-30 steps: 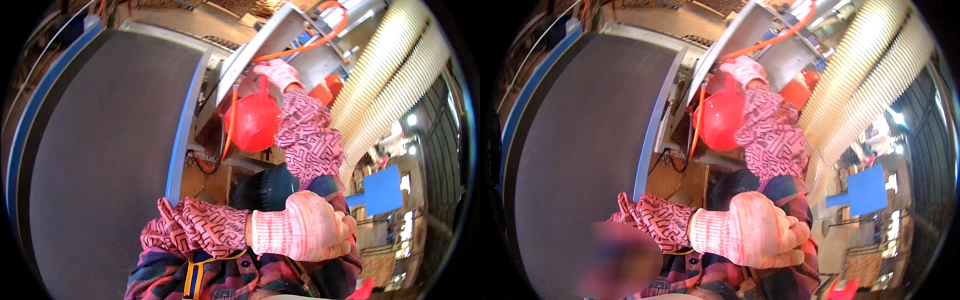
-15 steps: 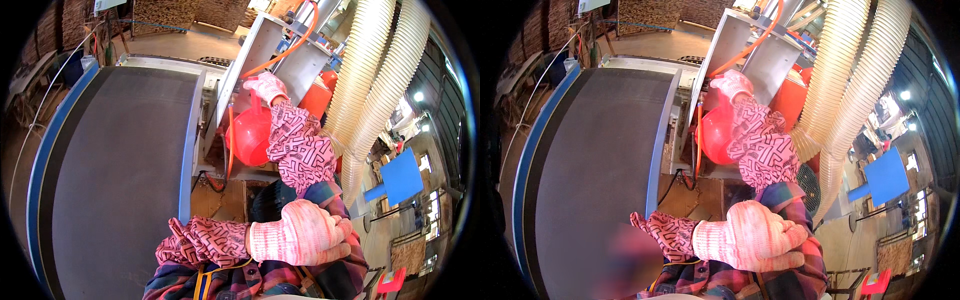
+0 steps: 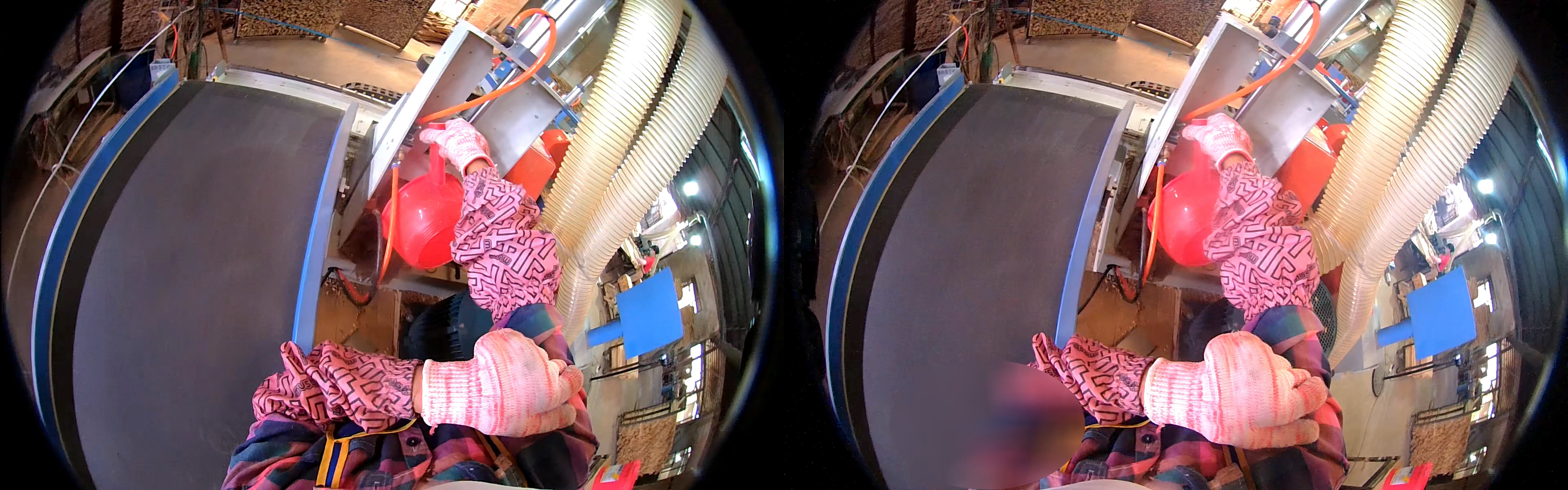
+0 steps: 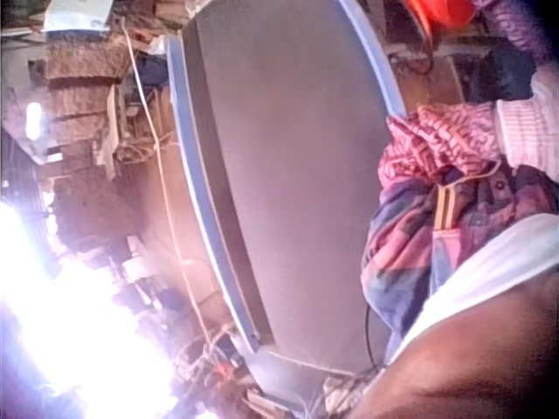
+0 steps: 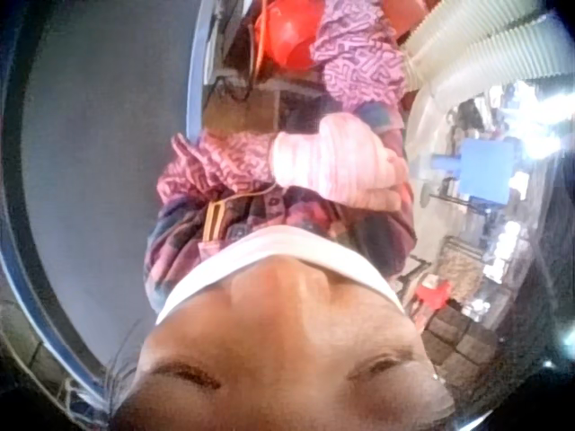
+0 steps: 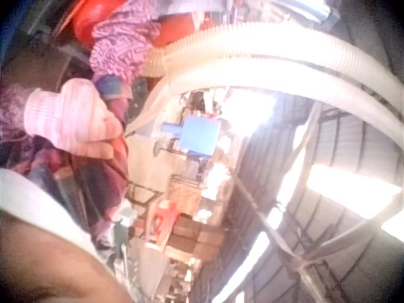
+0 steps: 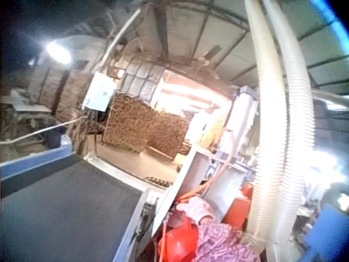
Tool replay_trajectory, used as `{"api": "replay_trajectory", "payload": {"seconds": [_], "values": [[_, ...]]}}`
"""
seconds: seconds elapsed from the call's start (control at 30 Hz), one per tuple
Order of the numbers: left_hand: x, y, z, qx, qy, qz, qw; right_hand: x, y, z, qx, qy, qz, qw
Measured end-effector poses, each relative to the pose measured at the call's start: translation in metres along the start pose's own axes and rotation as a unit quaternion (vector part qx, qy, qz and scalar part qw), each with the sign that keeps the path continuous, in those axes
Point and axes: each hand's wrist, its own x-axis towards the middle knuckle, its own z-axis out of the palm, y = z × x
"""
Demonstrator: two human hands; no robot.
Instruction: The person arranges wooden planks on a conveyor belt and then pours a white liquid from a red bucket into a machine hopper using a red ladle. The person uses both hands to handle the planks and the ladle while wearing gloves.
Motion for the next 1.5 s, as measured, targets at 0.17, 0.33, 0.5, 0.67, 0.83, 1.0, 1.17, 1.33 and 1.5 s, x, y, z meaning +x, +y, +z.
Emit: {"api": "replay_trajectory", "payload": {"seconds": [0.17,0.33,0.5,0.67,0.83,1.0,1.17,1.33,1.5], "values": [[0.001,0.001,0.009,-0.021,0.013,-0.013,1.000,0.001,-0.003,-0.001,-0.020,-0.014,-0.014,1.000],[0.003,0.001,0.011,-0.028,0.030,-0.007,0.999,0.008,0.002,0.004,-0.011,0.023,-0.031,0.999],[0.003,0.001,0.010,-0.019,0.026,-0.012,0.999,-0.001,-0.007,-0.003,-0.013,-0.016,-0.001,1.000],[0.000,0.003,0.011,0.015,-0.004,-0.004,1.000,0.010,0.005,0.007,0.022,0.022,-0.026,0.999],[0.002,-0.002,0.011,-0.014,-0.027,0.005,1.000,0.014,0.005,0.007,0.006,0.022,-0.036,0.999],[-0.001,-0.001,0.015,-0.002,-0.026,0.024,0.999,0.015,0.003,0.003,-0.039,0.013,-0.013,0.999],[-0.002,-0.003,0.020,0.014,-0.025,0.041,0.999,0.019,0.008,0.010,-0.075,0.064,-0.061,0.993],[-0.003,-0.004,0.019,0.032,-0.023,0.053,0.998,0.021,0.006,0.014,-0.064,0.069,-0.056,0.994],[-0.001,-0.003,0.023,0.059,-0.025,0.075,0.995,0.022,0.011,0.016,-0.038,0.083,-0.057,0.994]]}}
